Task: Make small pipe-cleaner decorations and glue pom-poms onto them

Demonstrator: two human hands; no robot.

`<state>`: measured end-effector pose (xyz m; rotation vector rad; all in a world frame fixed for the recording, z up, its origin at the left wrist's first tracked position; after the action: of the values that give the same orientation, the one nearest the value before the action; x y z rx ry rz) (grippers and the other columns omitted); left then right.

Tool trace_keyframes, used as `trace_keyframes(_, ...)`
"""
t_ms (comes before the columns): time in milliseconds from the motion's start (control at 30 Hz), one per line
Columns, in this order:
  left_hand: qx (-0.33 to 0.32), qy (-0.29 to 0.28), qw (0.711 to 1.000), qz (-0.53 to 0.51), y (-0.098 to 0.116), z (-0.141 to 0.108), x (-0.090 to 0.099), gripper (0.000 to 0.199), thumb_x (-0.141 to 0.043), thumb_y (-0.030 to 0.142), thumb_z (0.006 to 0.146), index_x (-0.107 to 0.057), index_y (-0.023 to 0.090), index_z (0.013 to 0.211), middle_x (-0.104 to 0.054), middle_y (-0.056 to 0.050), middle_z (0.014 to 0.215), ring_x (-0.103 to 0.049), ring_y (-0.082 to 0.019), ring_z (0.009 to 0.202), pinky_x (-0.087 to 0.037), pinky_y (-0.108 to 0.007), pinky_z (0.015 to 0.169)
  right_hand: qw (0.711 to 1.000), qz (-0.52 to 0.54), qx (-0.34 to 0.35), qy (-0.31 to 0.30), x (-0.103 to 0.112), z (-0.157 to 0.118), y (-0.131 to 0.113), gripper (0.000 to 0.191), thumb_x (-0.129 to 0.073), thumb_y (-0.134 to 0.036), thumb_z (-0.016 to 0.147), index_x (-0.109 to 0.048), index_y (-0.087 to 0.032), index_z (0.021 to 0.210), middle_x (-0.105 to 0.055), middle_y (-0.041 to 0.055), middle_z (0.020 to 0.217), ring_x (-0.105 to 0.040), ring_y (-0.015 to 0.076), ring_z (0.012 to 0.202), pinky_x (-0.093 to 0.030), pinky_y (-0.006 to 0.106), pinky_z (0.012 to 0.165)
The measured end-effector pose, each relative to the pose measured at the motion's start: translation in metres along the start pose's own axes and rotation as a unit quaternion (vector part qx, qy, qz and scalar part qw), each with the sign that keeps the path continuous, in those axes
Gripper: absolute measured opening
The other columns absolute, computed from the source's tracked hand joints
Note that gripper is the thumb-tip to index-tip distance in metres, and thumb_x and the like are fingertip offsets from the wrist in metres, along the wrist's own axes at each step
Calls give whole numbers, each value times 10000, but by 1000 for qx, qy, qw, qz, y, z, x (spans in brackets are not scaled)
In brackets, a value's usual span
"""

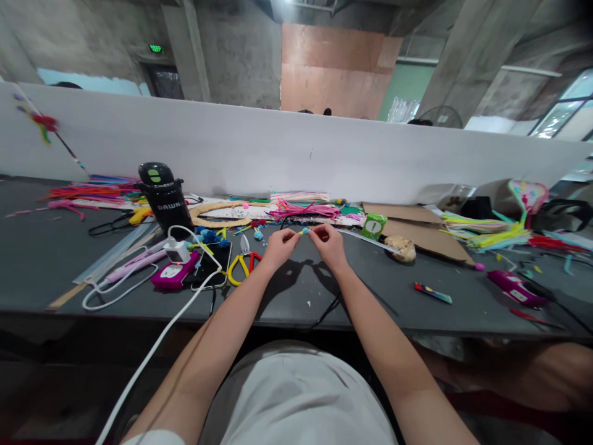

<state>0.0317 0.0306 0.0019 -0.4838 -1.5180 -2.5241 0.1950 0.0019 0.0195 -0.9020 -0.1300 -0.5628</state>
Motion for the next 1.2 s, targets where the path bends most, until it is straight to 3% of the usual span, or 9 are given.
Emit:
trace_keyframes(167,17,0,1000,-25,1,0,0,362,-569,497,787,-612,152,687,-541,11,557,-467,-107,525,-357,-226,516,999,31,-30,-23,-1,3,9,309,-611,-422,783,-676,-180,963,-711,87,891,-650,196,751,-532,333,725)
trace_keyframes(333,29,-8,999,-44,1,-1,0,350,-586,487,782,-613,150,693,-530,13,548,-462,-102,499,-353,-228,500,997,46,-34,-60,-6,3,13,310,-633,-432,765,-709,-181,930,-729,77,863,-676,206,762,-544,339,738)
trace_keyframes(767,-7,-9,1000,-12,0,0,-1,335,-574,471,790,-632,152,706,-557,3,574,-480,-114,545,-368,-229,528,998,25,-25,-48,-4,2,14,292,-623,-439,777,-695,-174,876,-718,68,808,-664,192,710,-537,324,706)
trace_keyframes(1033,-6,-9,1000,-5,3,-1,-1,336,-568,467,796,-634,151,703,-567,1,576,-488,-116,552,-378,-230,537,996,46,-41,-59,-6,2,15,347,-651,-430,748,-700,-175,977,-724,79,875,-676,201,773,-550,349,766)
trace_keyframes(1200,-12,-12,1000,0,1,0,-2,331,-571,464,797,-642,151,716,-575,-2,594,-493,-115,557,-381,-229,538,995,64,-48,-63,-8,2,15,316,-657,-409,739,-706,-174,943,-729,80,872,-683,205,769,-556,350,765)
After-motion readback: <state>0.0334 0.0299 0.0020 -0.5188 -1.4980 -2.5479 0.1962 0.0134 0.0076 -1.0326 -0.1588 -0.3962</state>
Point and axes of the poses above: each hand's wrist, its own z-axis towards the middle knuckle, its own x-axis out of the back of the hand, y = z × x, the point moved 6 cm from there along z, towards the middle knuckle
